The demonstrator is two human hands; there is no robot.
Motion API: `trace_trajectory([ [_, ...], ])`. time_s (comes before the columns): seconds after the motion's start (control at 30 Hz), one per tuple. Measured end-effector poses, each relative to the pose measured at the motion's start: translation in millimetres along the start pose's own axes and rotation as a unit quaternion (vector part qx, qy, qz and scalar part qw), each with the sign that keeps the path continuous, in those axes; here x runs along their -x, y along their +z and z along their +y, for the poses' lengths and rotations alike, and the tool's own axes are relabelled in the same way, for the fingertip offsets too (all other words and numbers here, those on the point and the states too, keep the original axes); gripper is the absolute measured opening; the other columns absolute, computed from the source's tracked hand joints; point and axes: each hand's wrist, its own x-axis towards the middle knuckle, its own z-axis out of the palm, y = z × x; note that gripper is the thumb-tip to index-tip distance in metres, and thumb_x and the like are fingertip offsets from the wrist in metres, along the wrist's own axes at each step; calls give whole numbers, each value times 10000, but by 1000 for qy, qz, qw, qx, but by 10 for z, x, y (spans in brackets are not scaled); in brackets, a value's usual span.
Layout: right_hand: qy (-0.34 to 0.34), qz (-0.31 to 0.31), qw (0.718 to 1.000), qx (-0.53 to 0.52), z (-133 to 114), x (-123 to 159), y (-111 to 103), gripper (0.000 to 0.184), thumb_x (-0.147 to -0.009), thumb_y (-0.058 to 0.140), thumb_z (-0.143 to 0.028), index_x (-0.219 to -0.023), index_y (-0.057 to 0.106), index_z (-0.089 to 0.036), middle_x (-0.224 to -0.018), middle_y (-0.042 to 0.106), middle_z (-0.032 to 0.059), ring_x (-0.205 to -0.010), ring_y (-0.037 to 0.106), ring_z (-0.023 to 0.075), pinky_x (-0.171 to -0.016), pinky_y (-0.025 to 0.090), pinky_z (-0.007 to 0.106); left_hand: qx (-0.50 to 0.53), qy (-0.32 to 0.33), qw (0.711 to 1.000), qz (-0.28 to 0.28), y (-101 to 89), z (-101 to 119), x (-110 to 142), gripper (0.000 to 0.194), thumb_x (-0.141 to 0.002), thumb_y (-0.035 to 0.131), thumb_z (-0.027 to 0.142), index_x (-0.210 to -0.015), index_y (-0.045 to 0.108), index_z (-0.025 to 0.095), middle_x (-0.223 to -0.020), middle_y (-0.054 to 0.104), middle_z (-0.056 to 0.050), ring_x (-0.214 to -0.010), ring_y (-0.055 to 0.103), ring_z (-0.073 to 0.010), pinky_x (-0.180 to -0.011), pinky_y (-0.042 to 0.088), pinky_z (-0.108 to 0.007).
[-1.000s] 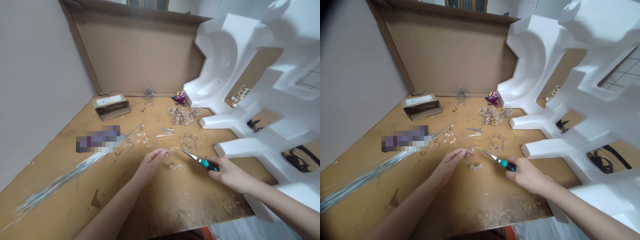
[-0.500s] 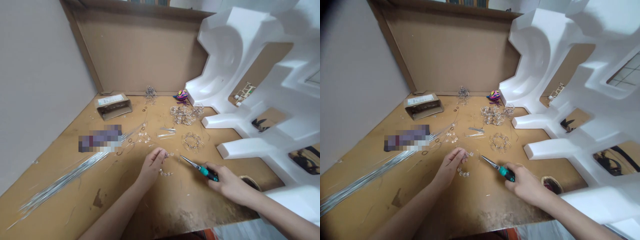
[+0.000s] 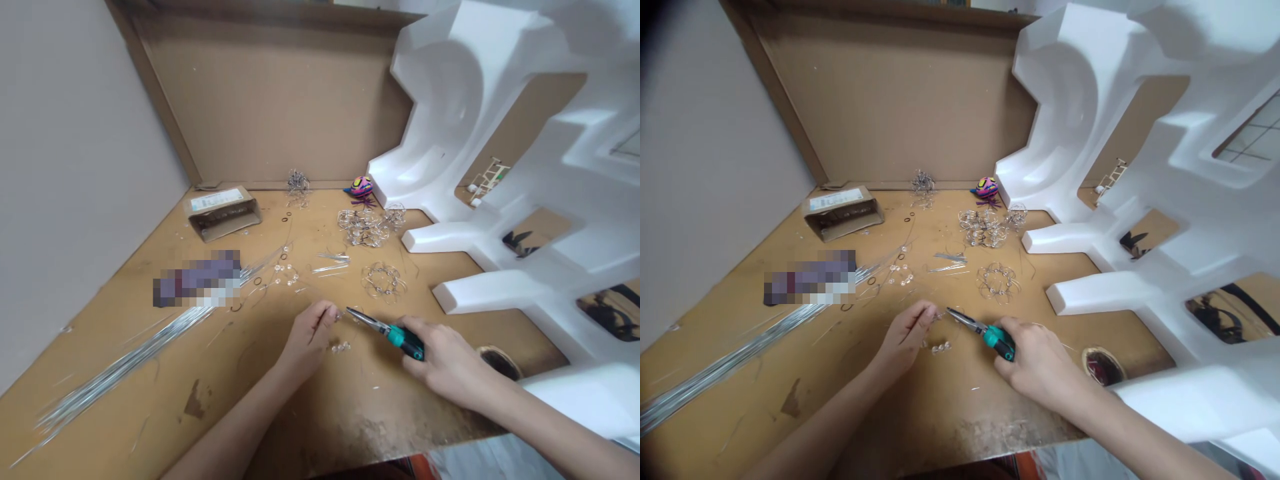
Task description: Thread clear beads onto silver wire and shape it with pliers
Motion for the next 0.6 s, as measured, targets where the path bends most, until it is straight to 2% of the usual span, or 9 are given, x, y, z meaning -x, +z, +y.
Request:
trace_trajectory([
  [0.17,-30,14,999,40,-57,19,-13,266,-685,476,-180,-942,537,-208,-800,632,34,-715,588,197,-615,379,274,-3,-8,1000,14,28,-18,-2,272,-870,357,350,-684,472,190,-633,458,28,-617,431,-119,-592,339,-218],
  [0.3,-69,69,989,112,-67,7,-10,216,-703,485,-210,-913,530,-190,-839,596,56,-775,547,211,-653,373,292,12,-9,1000,23,39,-20,14,263,-870,357,340,-685,467,189,-631,444,33,-598,405,-109,-577,336,-212],
  [0.43,-97,104,974,175,-58,2,5,199,-732,499,-269,-910,535,-188,-843,573,61,-796,516,229,-690,360,323,62,-40,997,6,45,-10,34,262,-867,353,374,-711,461,194,-590,364,47,-530,353,-98,-490,320,-197],
  [0.6,-91,106,976,168,-75,19,30,215,-718,506,-256,-922,529,-192,-846,577,58,-790,519,220,-674,361,310,78,-42,996,5,51,16,40,270,-863,360,384,-701,452,189,-592,353,43,-527,344,-95,-469,316,-189],
])
